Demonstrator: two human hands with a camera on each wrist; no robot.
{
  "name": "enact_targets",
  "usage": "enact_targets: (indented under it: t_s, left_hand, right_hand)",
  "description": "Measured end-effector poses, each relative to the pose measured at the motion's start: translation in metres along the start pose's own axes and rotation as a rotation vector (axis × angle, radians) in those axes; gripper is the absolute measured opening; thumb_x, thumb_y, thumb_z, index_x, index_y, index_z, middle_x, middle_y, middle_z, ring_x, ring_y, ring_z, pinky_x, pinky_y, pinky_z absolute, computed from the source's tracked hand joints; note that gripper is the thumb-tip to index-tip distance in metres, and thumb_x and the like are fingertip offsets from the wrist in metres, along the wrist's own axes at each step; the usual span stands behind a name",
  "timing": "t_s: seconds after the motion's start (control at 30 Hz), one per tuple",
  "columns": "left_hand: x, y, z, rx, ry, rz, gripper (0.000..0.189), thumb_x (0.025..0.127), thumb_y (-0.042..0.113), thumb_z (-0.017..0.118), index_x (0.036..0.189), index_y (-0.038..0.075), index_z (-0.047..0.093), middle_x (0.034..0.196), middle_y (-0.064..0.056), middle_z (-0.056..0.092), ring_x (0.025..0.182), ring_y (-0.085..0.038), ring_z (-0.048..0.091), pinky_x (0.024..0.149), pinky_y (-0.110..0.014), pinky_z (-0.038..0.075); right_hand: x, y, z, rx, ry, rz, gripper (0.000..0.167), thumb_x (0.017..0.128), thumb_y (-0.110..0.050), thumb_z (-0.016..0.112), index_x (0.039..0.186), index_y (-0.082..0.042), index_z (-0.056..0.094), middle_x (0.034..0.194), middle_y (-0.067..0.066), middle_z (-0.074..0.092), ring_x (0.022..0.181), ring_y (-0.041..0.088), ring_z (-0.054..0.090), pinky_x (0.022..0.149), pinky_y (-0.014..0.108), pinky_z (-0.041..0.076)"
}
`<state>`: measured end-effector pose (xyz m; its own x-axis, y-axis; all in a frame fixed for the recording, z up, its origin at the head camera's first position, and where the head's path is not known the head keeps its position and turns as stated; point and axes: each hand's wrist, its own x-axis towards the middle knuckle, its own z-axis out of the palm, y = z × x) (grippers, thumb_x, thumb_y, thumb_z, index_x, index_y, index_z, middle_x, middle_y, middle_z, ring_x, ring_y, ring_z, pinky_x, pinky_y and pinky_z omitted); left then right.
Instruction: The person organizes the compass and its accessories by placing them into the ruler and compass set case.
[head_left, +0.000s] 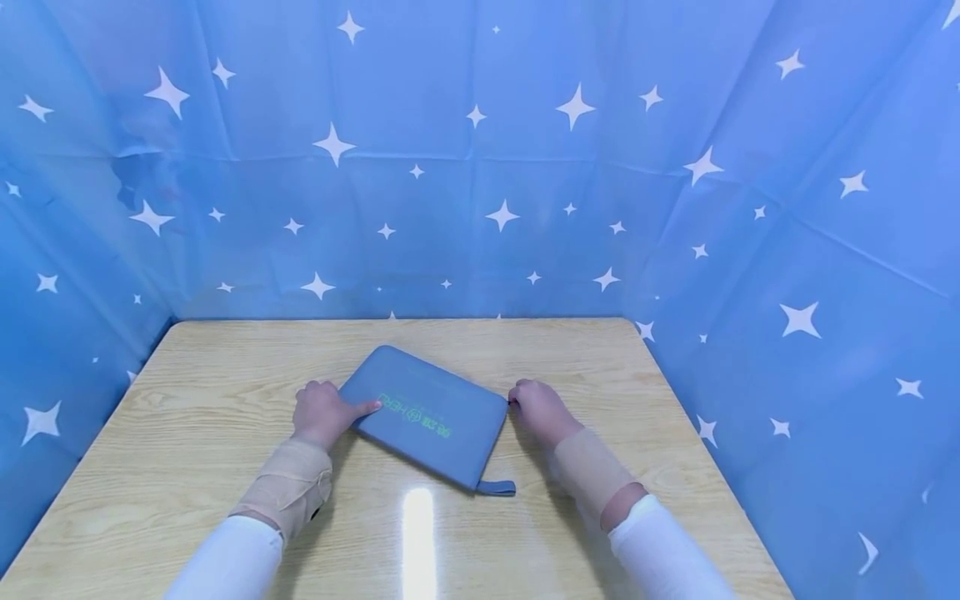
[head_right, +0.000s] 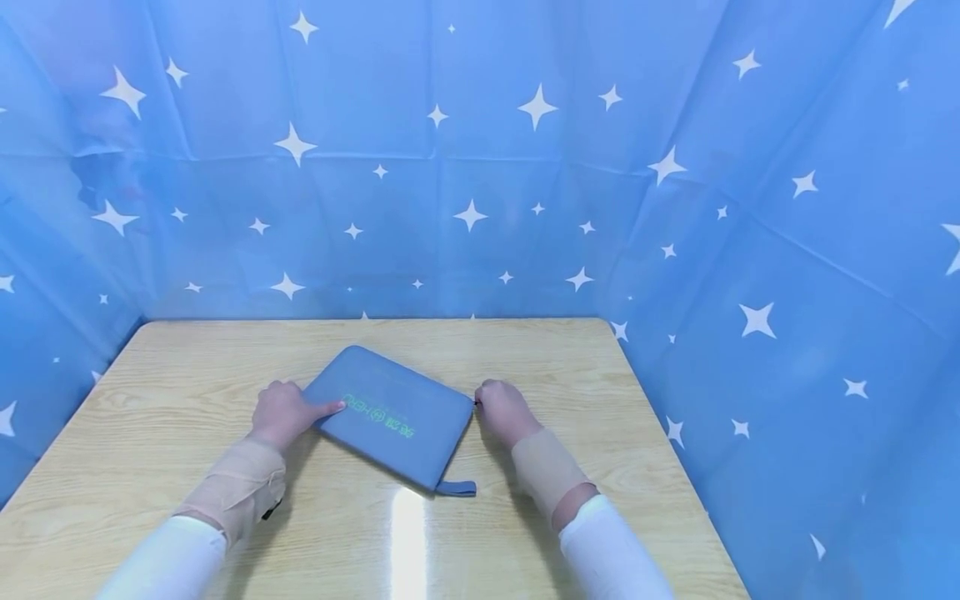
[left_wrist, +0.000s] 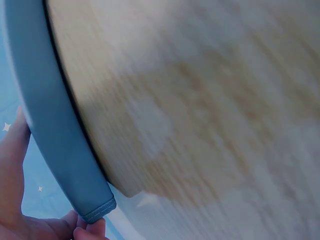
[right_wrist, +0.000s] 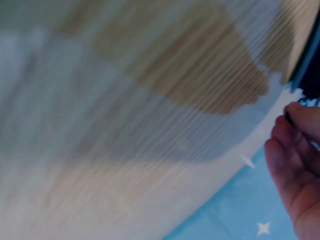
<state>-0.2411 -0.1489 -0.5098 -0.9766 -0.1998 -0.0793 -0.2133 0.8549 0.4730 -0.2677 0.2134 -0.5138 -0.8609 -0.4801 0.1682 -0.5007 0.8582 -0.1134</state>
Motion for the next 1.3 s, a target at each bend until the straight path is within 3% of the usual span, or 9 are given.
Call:
enact_targets:
  t_s: [0.17,0.4,0.57,0.73,0.97,1.13,1.3]
  left_hand:
    - [-0.002,-0.002,0.0,-0.005,-0.004,-0.001,0.085,0.062,0.07,0.071,0.094,-0.008,0.061,0.097,-0.025,0.055,0.092,-0.04,0.05,0.067,-0.046,0.049]
    - [-0.005,-0.001,-0.001,-0.004,-0.002,-0.002,0.083,0.064,0.067,0.072,0.095,-0.009,0.061,0.096,-0.025,0.053,0.091,-0.04,0.049,0.064,-0.045,0.049]
    - [-0.005,-0.003,-0.003,0.01,-0.016,-0.015,0.084,0.065,0.067,0.072,0.097,-0.01,0.06,0.098,-0.025,0.052,0.093,-0.04,0.048,0.064,-0.044,0.049]
    - [-0.006,-0.002,-0.004,0.008,-0.025,-0.013,0.08,0.065,0.066,0.072,0.094,-0.007,0.059,0.098,-0.024,0.052,0.092,-0.038,0.048,0.064,-0.043,0.048]
    - [-0.004,0.003,-0.006,0.009,-0.039,-0.033,0.082,0.065,0.067,0.071,0.097,-0.007,0.058,0.102,-0.025,0.051,0.095,-0.039,0.048,0.068,-0.046,0.048]
    - [-0.003,0.004,-0.005,0.002,-0.043,-0.054,0.081,0.064,0.067,0.072,0.096,-0.005,0.057,0.104,-0.025,0.051,0.097,-0.04,0.048,0.069,-0.046,0.048]
    - [-0.002,0.003,-0.003,-0.002,-0.037,-0.05,0.079,0.063,0.067,0.072,0.093,-0.004,0.056,0.103,-0.025,0.051,0.098,-0.04,0.047,0.069,-0.046,0.047]
  right_hand:
    - [0.008,0.008,0.004,-0.022,0.006,-0.061,0.01,0.081,0.0,0.067,0.078,-0.009,0.071,0.076,0.002,0.063,0.072,0.017,0.062,0.067,0.03,0.052]
    - [0.016,0.005,0.006,0.197,-0.144,0.019,0.009,0.088,-0.006,0.061,0.092,-0.011,0.066,0.083,0.0,0.059,0.078,0.014,0.054,0.072,0.032,0.047]
    - [0.021,0.006,0.007,0.282,-0.157,-0.003,0.009,0.089,-0.007,0.062,0.095,-0.01,0.067,0.087,0.001,0.062,0.081,0.015,0.056,0.076,0.033,0.049]
    - [0.02,0.012,0.011,0.237,-0.099,-0.038,0.011,0.088,-0.005,0.061,0.089,-0.011,0.069,0.088,0.0,0.066,0.085,0.015,0.062,0.078,0.032,0.052]
    - [0.012,0.019,0.008,0.093,0.038,-0.159,0.023,0.08,0.004,0.063,0.068,-0.014,0.056,0.072,-0.004,0.055,0.068,0.01,0.051,0.063,0.027,0.047]
    - [0.009,0.017,0.004,0.083,0.034,-0.19,0.03,0.08,0.006,0.06,0.063,-0.014,0.045,0.065,-0.005,0.044,0.062,0.011,0.039,0.058,0.025,0.037]
    - [0.004,0.013,0.004,0.13,-0.04,-0.098,0.027,0.084,0.0,0.059,0.064,-0.016,0.049,0.068,-0.006,0.049,0.064,0.01,0.042,0.061,0.026,0.04]
